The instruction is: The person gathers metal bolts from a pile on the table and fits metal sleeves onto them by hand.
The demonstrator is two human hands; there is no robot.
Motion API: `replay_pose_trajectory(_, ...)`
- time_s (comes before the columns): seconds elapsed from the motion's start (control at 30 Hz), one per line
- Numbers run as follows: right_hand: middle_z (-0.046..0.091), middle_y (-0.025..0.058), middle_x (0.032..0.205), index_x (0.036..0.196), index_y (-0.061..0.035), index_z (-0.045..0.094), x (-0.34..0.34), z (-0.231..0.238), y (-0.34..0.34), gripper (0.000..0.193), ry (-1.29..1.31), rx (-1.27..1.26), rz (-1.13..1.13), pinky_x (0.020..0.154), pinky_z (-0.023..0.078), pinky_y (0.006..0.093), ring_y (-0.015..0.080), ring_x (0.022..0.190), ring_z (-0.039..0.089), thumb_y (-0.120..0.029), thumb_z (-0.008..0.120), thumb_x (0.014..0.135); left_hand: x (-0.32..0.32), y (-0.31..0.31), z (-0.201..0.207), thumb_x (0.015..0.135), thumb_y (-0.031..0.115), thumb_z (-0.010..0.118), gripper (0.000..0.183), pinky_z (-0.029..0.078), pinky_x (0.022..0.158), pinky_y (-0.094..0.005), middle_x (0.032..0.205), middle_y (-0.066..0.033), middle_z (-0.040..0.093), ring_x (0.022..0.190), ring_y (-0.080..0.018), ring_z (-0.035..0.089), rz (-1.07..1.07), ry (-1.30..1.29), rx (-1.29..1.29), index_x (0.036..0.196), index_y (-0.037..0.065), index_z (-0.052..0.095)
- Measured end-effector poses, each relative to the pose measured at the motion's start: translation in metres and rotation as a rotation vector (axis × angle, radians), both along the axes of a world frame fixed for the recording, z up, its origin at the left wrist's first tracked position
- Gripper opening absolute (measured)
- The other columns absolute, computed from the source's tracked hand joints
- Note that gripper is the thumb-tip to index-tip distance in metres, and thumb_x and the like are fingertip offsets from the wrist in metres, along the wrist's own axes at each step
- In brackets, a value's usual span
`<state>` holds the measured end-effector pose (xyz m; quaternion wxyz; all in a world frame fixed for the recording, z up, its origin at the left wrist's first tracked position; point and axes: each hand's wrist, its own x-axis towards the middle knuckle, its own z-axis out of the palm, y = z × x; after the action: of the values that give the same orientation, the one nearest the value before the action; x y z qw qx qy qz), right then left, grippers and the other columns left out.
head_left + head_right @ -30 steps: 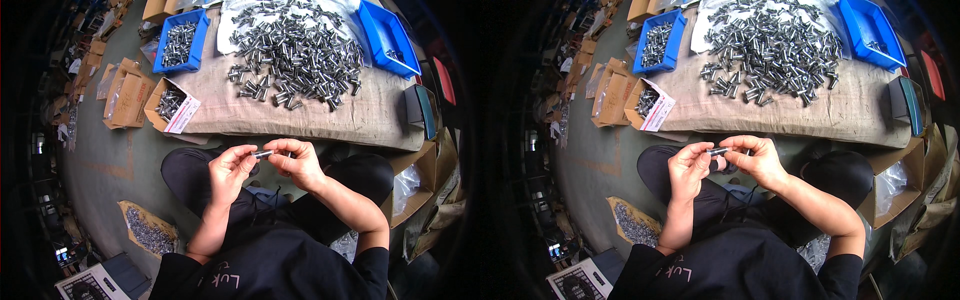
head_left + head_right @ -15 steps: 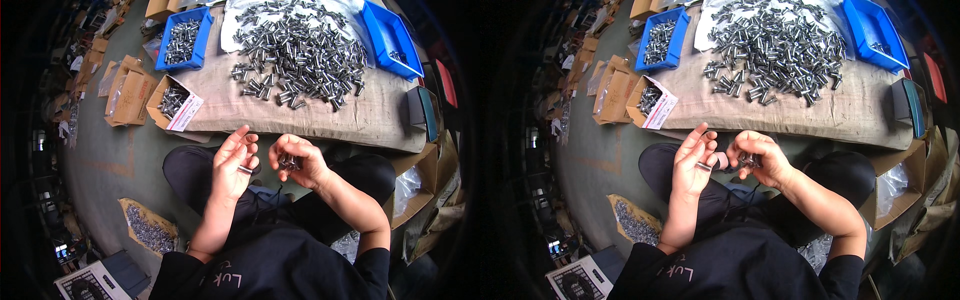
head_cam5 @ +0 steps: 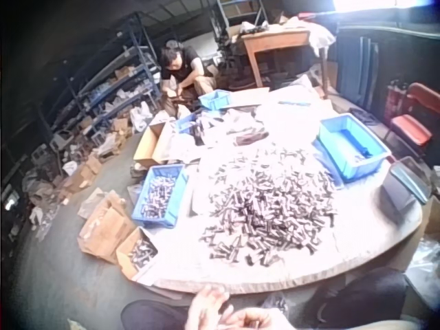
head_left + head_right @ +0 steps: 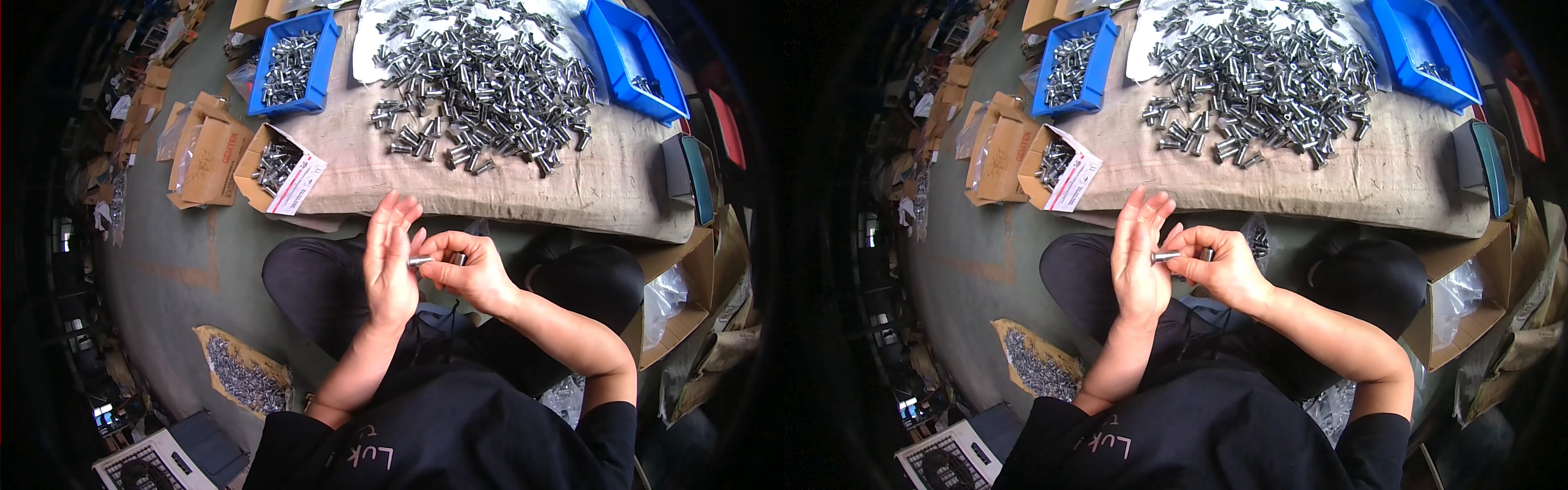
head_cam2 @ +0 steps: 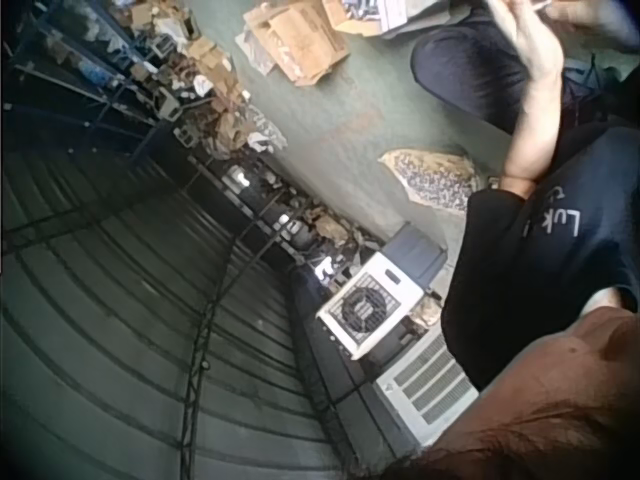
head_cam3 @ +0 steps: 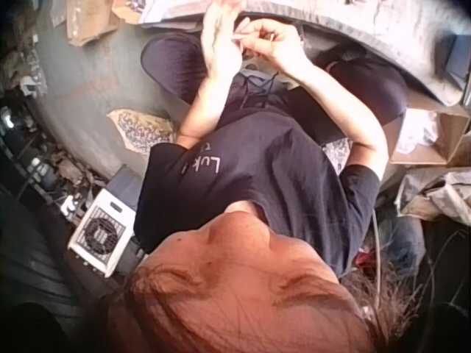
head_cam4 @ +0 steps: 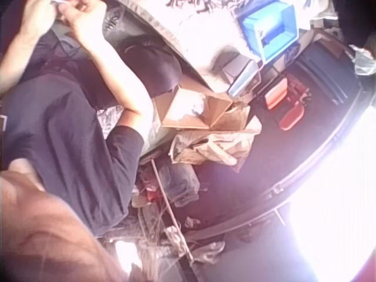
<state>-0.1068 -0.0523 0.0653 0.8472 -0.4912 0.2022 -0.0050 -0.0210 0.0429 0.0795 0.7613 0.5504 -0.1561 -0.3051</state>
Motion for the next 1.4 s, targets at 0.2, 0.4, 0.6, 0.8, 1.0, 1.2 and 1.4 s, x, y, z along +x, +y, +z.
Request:
replay_pose_trajectory(0.2, 0.057, -0.0018, 0.074, 0.092, -0.002, 0.058, -0.004, -0.002, 0.0, 0.017, -0.075, -0.121, -0.207, 0.056, 0.041, 0.0189, 0.003, 0.064, 0.048, -0.005, 0.065, 0.077, 0.01, 0.022, -0.009, 0.09, 0.018, 0.05, 0.024, 0.04, 0.055, -0.0187, 0.074, -0.0054, 0.056, 0.06, -0.0075, 0.049, -0.073, -0.004, -0.033, 0.099, -0.003, 0.056)
replay_pose_trajectory(0.4, 0.057, -0.0015, 0.074, 0.094, -0.002, 0.058, -0.003, -0.002, -0.002, 0.018, -0.118, -0.085, -0.233, 0.057, 0.041, 0.0187, 0.0034, 0.064, 0.048, -0.003, 0.064, 0.076, 0.005, 0.024, -0.009, 0.083, 0.008, 0.058, 0.021, 0.042, 0.056, -0.0194, 0.075, -0.0045, 0.058, 0.061, -0.0074, 0.051, -0.055, -0.039, 0.079, 0.101, -0.004, 0.058)
replay_pose_trajectory(0.6, 0.058, 0.0005, 0.075, 0.095, -0.0017, 0.059, -0.004, 0.006, -0.006, 0.019, -0.041, 0.037, -0.192, 0.057, 0.043, 0.0192, 0.0053, 0.065, 0.051, -0.002, 0.063, 0.077, 0.008, 0.026, -0.009, 0.082, 0.002, 0.058, 0.023, 0.045, 0.065, -0.0207, 0.086, -0.0053, 0.059, 0.072, -0.0087, 0.054, -0.089, -0.015, 0.023, 0.104, -0.003, 0.058)
replay_pose_trajectory(0.8, 0.056, 0.001, 0.073, 0.094, -0.0034, 0.059, -0.003, 0.0, -0.006, 0.02, -0.063, 0.149, -0.215, 0.043, 0.033, 0.0167, 0.0053, 0.055, 0.048, 0.0, 0.064, 0.075, 0.011, 0.026, -0.009, 0.08, -0.002, 0.058, 0.029, 0.047, 0.072, -0.0226, 0.099, -0.0078, 0.058, 0.083, -0.0103, 0.055, -0.135, -0.05, -0.028, 0.109, -0.002, 0.055)
replay_pose_trajectory(1.0, 0.056, 0.0016, 0.072, 0.094, -0.0028, 0.059, -0.002, -0.001, -0.005, 0.02, -0.053, 0.179, -0.22, 0.042, 0.031, 0.017, 0.0057, 0.054, 0.047, -0.001, 0.064, 0.076, 0.012, 0.024, -0.003, 0.081, 0.0, 0.059, 0.031, 0.047, 0.071, -0.0218, 0.099, -0.0085, 0.059, 0.083, -0.0098, 0.055, -0.114, -0.073, 0.008, 0.111, -0.003, 0.053)
replay_pose_trajectory(1.2, 0.056, 0.0026, 0.073, 0.095, -0.0022, 0.059, -0.003, -0.006, -0.004, 0.021, -0.052, 0.155, -0.213, 0.042, 0.031, 0.0171, 0.0061, 0.054, 0.047, -0.001, 0.065, 0.076, 0.012, 0.028, -0.01, 0.081, 0.001, 0.059, 0.025, 0.045, 0.065, -0.0192, 0.094, -0.0069, 0.059, 0.077, -0.0078, 0.054, -0.095, -0.117, 0.048, 0.105, -0.004, 0.055)
replay_pose_trajectory(1.4, 0.058, 0.0037, 0.073, 0.096, -0.0021, 0.059, -0.004, -0.007, -0.007, 0.021, -0.073, 0.268, -0.212, 0.041, 0.03, 0.0182, 0.0071, 0.053, 0.048, -0.003, 0.064, 0.077, 0.006, 0.021, 0.002, 0.079, -0.003, 0.059, 0.022, 0.044, 0.063, -0.0207, 0.092, -0.0059, 0.06, 0.078, -0.0089, 0.054, -0.047, -0.183, 0.059, 0.101, -0.003, 0.056)
